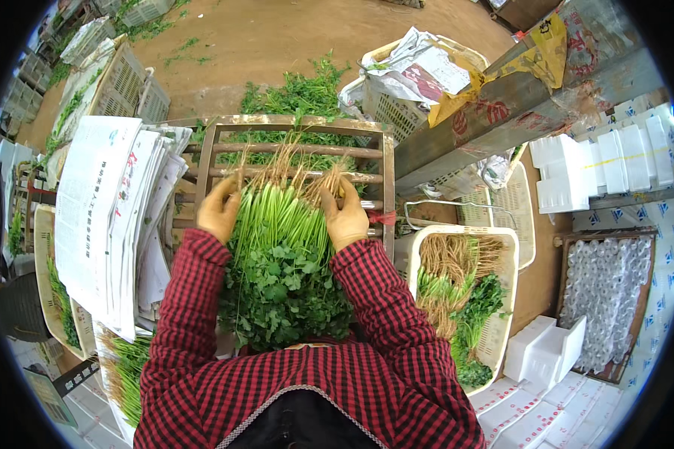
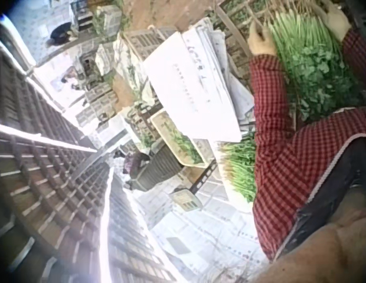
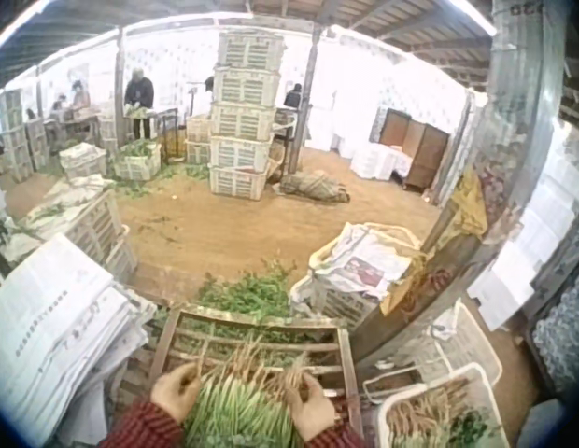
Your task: The person gathers bunches of cilantro from a large plastic crate, aligns them by the stems, and places the bundled bunches onto a stack on top of a newspaper-covered surface.
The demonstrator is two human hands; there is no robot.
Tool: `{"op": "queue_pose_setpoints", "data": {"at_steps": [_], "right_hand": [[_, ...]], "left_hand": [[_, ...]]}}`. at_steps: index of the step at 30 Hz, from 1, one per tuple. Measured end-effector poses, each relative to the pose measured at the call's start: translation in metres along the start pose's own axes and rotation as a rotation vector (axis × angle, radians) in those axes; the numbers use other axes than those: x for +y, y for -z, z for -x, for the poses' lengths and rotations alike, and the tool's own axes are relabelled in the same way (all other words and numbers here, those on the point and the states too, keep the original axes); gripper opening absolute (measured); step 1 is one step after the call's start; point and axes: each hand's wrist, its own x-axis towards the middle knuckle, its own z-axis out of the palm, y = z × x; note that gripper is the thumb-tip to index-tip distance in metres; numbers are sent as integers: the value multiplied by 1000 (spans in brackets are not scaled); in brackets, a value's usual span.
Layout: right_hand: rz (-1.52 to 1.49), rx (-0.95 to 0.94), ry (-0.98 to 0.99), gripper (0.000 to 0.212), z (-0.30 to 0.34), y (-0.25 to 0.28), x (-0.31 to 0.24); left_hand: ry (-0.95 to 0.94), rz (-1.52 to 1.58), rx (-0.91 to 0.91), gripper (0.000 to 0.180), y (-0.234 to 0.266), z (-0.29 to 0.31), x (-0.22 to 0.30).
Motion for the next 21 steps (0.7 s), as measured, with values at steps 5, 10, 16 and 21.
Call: {"op": "queue_pose_setpoints", "data": {"at_steps": [5,10,16,21], "right_hand": [[11,-125,160,96,-28,-17,-7],[-47,-323,162,105,-69,-32,-17],[-95,-435,79,58,-69,-43,-29],[-227,-411,304,43,-62,-43,3]], "left_hand": [[-33,126,-131,46,-35,11,13],[-119,126,-107,48,-40,13,14],[-44,160,-142,49,-32,18,23],[94,557,-163,49,-42,10,8]]}}
